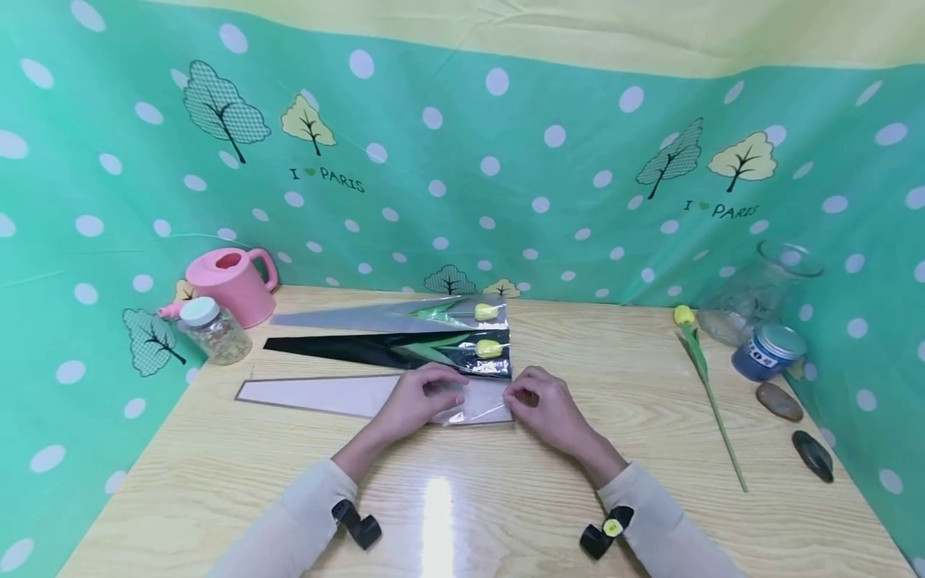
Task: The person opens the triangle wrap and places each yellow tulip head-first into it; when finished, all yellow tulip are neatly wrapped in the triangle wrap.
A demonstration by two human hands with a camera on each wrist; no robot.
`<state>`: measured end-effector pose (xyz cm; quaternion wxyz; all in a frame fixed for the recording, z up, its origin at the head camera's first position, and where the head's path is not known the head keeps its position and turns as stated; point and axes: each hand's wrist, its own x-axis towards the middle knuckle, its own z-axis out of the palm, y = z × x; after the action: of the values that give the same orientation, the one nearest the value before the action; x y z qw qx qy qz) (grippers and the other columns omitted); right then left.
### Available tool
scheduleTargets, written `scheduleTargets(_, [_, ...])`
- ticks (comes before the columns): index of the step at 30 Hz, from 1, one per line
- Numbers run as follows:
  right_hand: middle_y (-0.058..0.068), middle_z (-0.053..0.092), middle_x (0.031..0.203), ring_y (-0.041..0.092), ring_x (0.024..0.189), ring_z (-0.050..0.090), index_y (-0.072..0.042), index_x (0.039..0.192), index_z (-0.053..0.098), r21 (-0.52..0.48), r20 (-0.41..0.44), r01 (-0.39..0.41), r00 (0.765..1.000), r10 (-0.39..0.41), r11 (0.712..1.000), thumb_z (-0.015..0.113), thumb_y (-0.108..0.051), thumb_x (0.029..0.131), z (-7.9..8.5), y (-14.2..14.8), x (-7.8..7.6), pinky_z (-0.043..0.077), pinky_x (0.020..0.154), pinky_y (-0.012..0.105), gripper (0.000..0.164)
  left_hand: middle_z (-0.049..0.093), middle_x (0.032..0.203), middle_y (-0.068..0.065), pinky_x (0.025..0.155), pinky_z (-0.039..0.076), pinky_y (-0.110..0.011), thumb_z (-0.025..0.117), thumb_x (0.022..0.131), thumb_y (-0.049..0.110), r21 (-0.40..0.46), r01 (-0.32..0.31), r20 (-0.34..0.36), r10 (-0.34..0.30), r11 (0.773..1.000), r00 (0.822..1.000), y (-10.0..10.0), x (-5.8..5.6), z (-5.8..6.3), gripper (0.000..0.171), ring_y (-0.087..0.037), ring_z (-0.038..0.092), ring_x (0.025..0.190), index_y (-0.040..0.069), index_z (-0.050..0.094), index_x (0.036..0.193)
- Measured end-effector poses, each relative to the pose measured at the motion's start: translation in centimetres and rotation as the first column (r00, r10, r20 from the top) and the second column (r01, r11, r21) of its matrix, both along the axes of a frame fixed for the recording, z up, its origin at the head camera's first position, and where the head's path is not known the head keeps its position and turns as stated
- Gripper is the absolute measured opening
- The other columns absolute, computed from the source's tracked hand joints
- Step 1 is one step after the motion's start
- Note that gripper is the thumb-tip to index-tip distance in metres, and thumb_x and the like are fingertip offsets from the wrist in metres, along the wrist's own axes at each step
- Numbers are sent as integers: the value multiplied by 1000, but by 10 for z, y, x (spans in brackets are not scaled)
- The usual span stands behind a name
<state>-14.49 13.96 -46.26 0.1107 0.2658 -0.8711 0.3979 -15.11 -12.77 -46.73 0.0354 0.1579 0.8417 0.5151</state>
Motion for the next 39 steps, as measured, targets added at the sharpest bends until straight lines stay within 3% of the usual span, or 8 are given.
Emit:
scheduleTargets(5, [-2,69,92,10,83,63,-9,91,77,-22,-70,-18,997,17,1000,80,-3,87,5,-2,2,57,71,25,8,71,122,7,90,49,-25,85,87,22,-17,-20,-67,19,1000,998,2,1,-3,32,-13,63,110,26,78,118])
scheduleTargets(13, [-1,69,94,10,87,64,-10,92,75,-17,-160,-47,986,43,999,78,-1,87,11,-3,5,60,75,28,11,73,124,8,103,50,-36,85,86,23,-84,-55,-114,45,995,992,3,7,-4,33,-16,62,120,26,78,118])
scheduleTargets(21, [0,68,95,11,86,65,-9,92,74,-38,-223,-104,970,93,994,80,0,85,15,-4,7,60,76,25,13,76,120,7,112,47,-41,84,87,22,-81,-65,-123,55,995,991,5,12,-4,24,-18,65,122,23,81,111])
scheduleTargets(25, [-1,69,94,10,84,64,-10,92,75,-47,-204,-118,973,106,992,80,0,85,17,-4,9,60,74,27,13,78,116,5,110,49,-42,83,88,20,-65,-74,-143,64,995,988,5,15,-4,18,-20,68,118,22,82,106])
scheduleTargets(29, [-5,69,90,8,79,60,-10,97,76,-102,-79,-111,992,103,989,78,-5,89,24,3,13,56,68,25,10,79,112,4,106,52,-37,83,87,15,-26,-82,-134,78,996,988,4,19,-4,16,-19,69,114,22,83,101])
scheduleTargets(34, [2,69,87,7,76,57,-5,105,75,-200,-19,-6,1000,3,980,74,-2,92,35,41,8,51,66,20,13,79,108,7,102,53,-32,83,87,15,16,-100,-135,102,995,986,1,24,-5,15,-18,70,111,25,83,98])
scheduleTargets(36, [5,71,90,4,79,59,-4,108,75,-207,-22,83,996,-90,975,73,-2,94,38,65,3,51,69,17,14,79,109,8,103,53,-32,83,87,16,29,-112,-121,115,993,986,-1,24,-4,15,-17,69,113,25,83,98])
scheduleTargets(39, [-5,71,96,-4,84,61,-4,114,73,-184,23,257,966,-257,949,71,-8,97,41,106,-1,51,74,11,17,78,112,8,104,53,-33,83,88,19,33,-124,-109,127,992,986,-2,23,-3,14,-16,69,115,26,83,100])
